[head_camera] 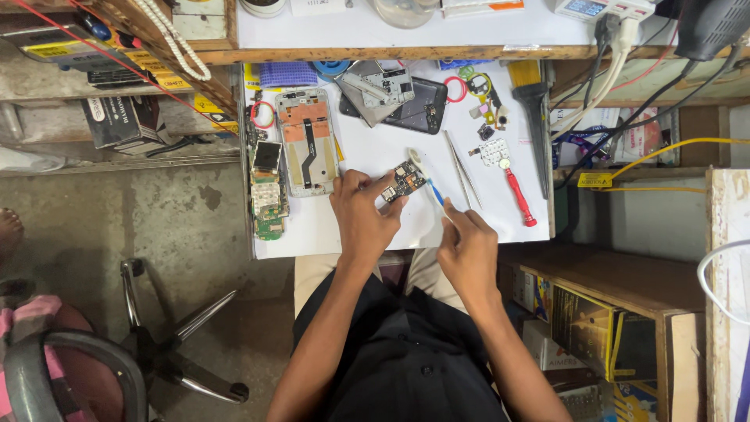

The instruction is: The person cleans a disassembled phone motherboard at a repair bench. They scrub the board with a toothbrush, use tweezers to pick at components, spray liquid from a bottle onto the board, and continue brushing the board and its connectors.

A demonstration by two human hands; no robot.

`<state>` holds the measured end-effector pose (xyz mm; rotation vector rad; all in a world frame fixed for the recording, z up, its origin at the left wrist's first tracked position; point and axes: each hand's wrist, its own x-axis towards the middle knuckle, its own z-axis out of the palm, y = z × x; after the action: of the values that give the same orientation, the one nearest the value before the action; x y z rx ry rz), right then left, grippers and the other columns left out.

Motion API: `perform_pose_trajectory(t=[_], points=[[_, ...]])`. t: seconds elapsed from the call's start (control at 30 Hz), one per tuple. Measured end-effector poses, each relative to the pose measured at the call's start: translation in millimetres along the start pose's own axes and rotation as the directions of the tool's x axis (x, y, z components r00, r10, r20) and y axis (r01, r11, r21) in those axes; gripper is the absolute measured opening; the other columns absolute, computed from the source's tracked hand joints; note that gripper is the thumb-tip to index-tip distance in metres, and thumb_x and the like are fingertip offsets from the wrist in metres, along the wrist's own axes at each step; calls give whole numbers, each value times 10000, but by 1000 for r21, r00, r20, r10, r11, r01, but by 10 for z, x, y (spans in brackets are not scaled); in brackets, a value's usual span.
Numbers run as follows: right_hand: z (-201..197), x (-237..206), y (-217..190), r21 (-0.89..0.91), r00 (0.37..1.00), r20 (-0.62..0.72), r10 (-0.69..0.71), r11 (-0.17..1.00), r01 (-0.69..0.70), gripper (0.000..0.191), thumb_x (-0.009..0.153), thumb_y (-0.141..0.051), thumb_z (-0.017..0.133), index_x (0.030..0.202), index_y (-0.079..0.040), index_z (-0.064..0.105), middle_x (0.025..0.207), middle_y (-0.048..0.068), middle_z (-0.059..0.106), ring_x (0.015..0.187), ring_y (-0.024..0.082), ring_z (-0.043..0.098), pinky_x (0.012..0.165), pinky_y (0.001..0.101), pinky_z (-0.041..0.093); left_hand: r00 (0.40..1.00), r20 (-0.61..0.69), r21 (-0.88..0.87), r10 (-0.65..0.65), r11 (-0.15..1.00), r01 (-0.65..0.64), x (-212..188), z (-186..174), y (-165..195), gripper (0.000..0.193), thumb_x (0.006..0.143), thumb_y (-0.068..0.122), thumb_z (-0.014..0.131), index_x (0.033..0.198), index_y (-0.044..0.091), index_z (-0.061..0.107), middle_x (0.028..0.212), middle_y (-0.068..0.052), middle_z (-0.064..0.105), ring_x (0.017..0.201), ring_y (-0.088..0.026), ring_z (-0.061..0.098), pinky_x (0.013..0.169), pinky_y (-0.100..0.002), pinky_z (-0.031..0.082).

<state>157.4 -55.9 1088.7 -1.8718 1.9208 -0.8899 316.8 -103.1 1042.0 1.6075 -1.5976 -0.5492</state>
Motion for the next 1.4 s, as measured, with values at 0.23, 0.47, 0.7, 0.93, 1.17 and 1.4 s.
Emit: perform_pose_trajectory(t=[0.23, 0.47, 0.7, 0.93, 1.17, 1.4], points=[[-48, -150, -56, -6, 999, 35, -10, 1000, 11, 353, 859, 83, 627, 1198, 51, 722, 682, 172, 574, 490, 273, 541, 484, 390, 406, 1000, -11, 1, 10, 1000, -10, 8, 7, -13, 524, 665, 200, 923, 1168, 130, 793, 978, -59, 534, 967, -271, 504, 858, -429, 401], [16, -74, -27, -16, 1000, 8, -29, 999, 30, 348, 869, 64, 631, 1204, 49, 722, 693, 168, 576, 494, 290, 544, 492, 400, 417, 1000, -3, 10, 13, 1000, -13, 2, 13, -17, 511, 672, 208, 918, 1161, 128, 793, 983, -64, 531, 967, -273, 504, 841, -433, 397], [-25, -237, -63, 16, 997, 79, 14, 1000, -15, 361, 861, 60, 633, 1210, 36, 721, 672, 161, 569, 495, 264, 538, 495, 392, 423, 1000, -5, 13, 26, 1000, -26, 0, -1, -29, 513, 676, 214, 919, 1167, 132, 794, 966, -64, 535, 953, -274, 503, 848, -431, 400], [-172, -395, 38, 6, 1000, 20, 23, 1000, -23, 342, 866, 62, 650, 1198, 29, 726, 698, 143, 595, 488, 220, 525, 474, 359, 411, 1000, 4, 14, 27, 1000, -27, -19, 13, -43, 521, 676, 222, 924, 1171, 135, 791, 954, -64, 547, 944, -273, 511, 863, -428, 412], [-86, -398, 72, 53, 997, -17, 73, 996, -72, 359, 865, 89, 634, 1214, 54, 712, 704, 152, 597, 486, 211, 537, 447, 360, 402, 999, -5, 27, 47, 999, -47, -21, 14, -27, 527, 671, 212, 923, 1175, 132, 792, 958, -64, 546, 959, -277, 515, 874, -429, 414], [-90, -418, 80, 49, 998, -50, -26, 998, 28, 367, 860, 89, 622, 1211, 42, 715, 721, 154, 595, 531, 220, 566, 502, 350, 437, 1000, 14, 15, 15, 1000, -16, -14, 13, -22, 513, 676, 215, 926, 1165, 136, 793, 944, -60, 548, 936, -272, 510, 846, -424, 411]])
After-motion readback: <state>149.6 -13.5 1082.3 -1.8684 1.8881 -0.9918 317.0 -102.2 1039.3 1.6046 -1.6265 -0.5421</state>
